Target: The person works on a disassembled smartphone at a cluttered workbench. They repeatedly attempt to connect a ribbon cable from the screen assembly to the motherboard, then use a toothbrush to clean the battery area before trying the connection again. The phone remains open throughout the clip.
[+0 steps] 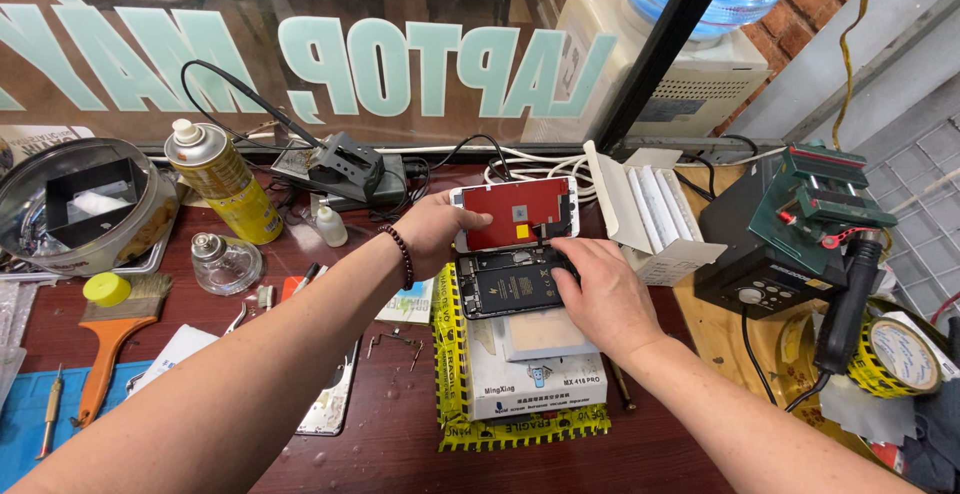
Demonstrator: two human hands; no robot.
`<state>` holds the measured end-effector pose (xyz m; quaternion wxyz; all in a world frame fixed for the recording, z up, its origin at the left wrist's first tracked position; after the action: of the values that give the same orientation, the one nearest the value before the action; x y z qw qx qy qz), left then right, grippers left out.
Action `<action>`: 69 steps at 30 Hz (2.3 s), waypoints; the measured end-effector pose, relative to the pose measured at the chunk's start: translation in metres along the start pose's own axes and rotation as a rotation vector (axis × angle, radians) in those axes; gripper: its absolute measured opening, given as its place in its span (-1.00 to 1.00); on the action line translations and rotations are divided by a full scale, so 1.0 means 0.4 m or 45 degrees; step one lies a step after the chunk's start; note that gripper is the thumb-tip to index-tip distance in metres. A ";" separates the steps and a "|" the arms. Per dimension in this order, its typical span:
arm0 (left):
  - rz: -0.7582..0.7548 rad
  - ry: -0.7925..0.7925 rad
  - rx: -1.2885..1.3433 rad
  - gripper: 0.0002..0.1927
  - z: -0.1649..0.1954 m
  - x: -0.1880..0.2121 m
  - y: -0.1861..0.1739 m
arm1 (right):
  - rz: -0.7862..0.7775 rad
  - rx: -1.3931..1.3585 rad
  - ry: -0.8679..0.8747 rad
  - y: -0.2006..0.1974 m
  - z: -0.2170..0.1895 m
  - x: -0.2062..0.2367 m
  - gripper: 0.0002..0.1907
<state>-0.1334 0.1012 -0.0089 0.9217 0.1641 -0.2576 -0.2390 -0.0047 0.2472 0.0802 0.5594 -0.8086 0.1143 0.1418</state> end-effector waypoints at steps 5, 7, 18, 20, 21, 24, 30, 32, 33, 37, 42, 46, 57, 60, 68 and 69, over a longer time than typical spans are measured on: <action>0.042 -0.021 -0.043 -0.77 0.000 0.008 -0.002 | -0.009 0.025 -0.028 0.000 -0.007 -0.001 -0.63; 0.046 -0.019 -0.057 -0.78 -0.003 0.009 -0.002 | 0.019 0.019 -0.086 -0.006 -0.018 0.000 -0.65; 0.023 -0.011 0.003 -0.77 -0.014 -0.009 -0.011 | 0.047 -0.066 -0.033 0.003 0.010 0.000 -0.68; 0.017 -0.020 0.047 -0.77 -0.016 -0.008 -0.014 | 0.066 -0.127 0.003 0.001 0.021 -0.002 -0.68; 0.020 -0.020 0.074 -0.77 -0.015 -0.007 -0.017 | 0.071 -0.147 0.015 0.000 0.026 -0.003 -0.67; 0.064 -0.020 0.104 -0.75 -0.011 -0.001 -0.033 | 0.075 -0.122 0.065 -0.004 0.044 -0.005 -0.67; 0.019 -0.016 0.116 -0.70 -0.003 0.014 -0.046 | 0.206 -0.144 -0.032 -0.021 0.051 -0.010 -0.67; -0.007 -0.018 0.138 -0.70 -0.010 0.019 -0.041 | 0.219 -0.163 0.010 -0.015 0.065 -0.005 -0.70; -0.008 -0.025 0.163 -0.70 -0.014 0.019 -0.038 | 0.221 -0.173 0.050 -0.012 0.075 -0.003 -0.73; -0.052 -0.033 0.223 -0.73 -0.031 0.013 -0.017 | 0.235 -0.203 0.099 -0.001 0.088 0.014 -0.74; -0.031 -0.045 0.195 -0.76 -0.043 -0.001 -0.019 | 0.278 -0.208 0.000 0.001 0.069 0.034 -0.74; -0.009 -0.066 0.184 -0.76 -0.057 -0.001 -0.024 | 0.283 -0.246 -0.010 0.010 0.061 0.038 -0.73; -0.007 -0.052 0.179 -0.76 -0.067 -0.007 -0.020 | 0.252 -0.219 -0.092 0.012 0.035 0.040 -0.74; -0.005 -0.058 0.165 -0.76 -0.068 -0.003 -0.020 | 0.226 -0.184 -0.132 0.016 0.026 0.042 -0.72; 0.021 -0.074 0.118 -0.77 -0.064 0.011 -0.015 | 0.084 0.010 -0.138 0.038 0.014 0.044 -0.67; 0.021 -0.072 0.116 -0.77 -0.063 0.011 -0.014 | 0.075 0.017 -0.136 0.039 0.013 0.044 -0.66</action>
<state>-0.1182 0.0986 -0.0302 0.9076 0.1967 -0.2956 -0.2239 0.0056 0.2462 0.0585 0.5656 -0.7925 0.1090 0.2004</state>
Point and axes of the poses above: each hand's wrist, its own x-axis away from the middle knuckle, its own y-axis out of the palm, z = x × y, the point moved 9 cm from there along -x, towards the middle knuckle, and after that the axes turned 4 degrees about z, right-handed, at the moved point
